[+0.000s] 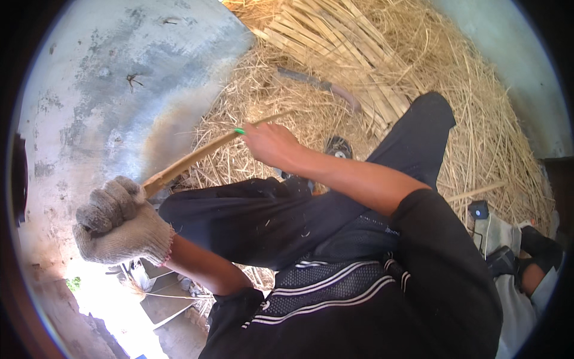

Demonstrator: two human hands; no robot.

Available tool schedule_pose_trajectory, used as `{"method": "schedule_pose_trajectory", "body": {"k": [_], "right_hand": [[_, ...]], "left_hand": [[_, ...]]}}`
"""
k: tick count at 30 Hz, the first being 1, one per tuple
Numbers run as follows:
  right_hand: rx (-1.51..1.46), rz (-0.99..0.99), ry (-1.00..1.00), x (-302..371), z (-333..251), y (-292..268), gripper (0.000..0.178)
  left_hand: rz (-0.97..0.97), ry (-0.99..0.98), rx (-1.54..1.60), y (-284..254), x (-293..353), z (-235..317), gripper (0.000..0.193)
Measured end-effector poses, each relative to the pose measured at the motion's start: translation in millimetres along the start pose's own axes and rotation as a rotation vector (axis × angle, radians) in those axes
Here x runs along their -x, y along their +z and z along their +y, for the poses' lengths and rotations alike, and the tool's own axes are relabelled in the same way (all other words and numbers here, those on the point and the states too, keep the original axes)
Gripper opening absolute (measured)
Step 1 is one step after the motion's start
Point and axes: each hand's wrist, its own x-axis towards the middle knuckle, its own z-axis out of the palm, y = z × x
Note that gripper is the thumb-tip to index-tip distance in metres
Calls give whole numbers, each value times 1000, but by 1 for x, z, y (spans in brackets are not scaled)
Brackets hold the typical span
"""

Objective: The person sits cross-legged on a straw-covered floor and uses a small green knife to shave the surface of a long bamboo stick held in their left hand. They repeatedly scrape the tool along the stick's length to remove the outer layer.

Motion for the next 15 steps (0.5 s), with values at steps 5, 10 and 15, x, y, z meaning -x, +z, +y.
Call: {"method": "schedule_pose_trajectory", "body": {"k": [5,10,15], "right_hand": [[240,-101,167,-14,117,47,24],[297,-102,160,5,120,50,20],[121,-120,326,-7,68,6,30]], "left_hand": [[-22,41,-31,12,1,-2,37],[-81,94,27,-13,4,-7,39],[-177,64,45,-26,-8,-9,37]]}}
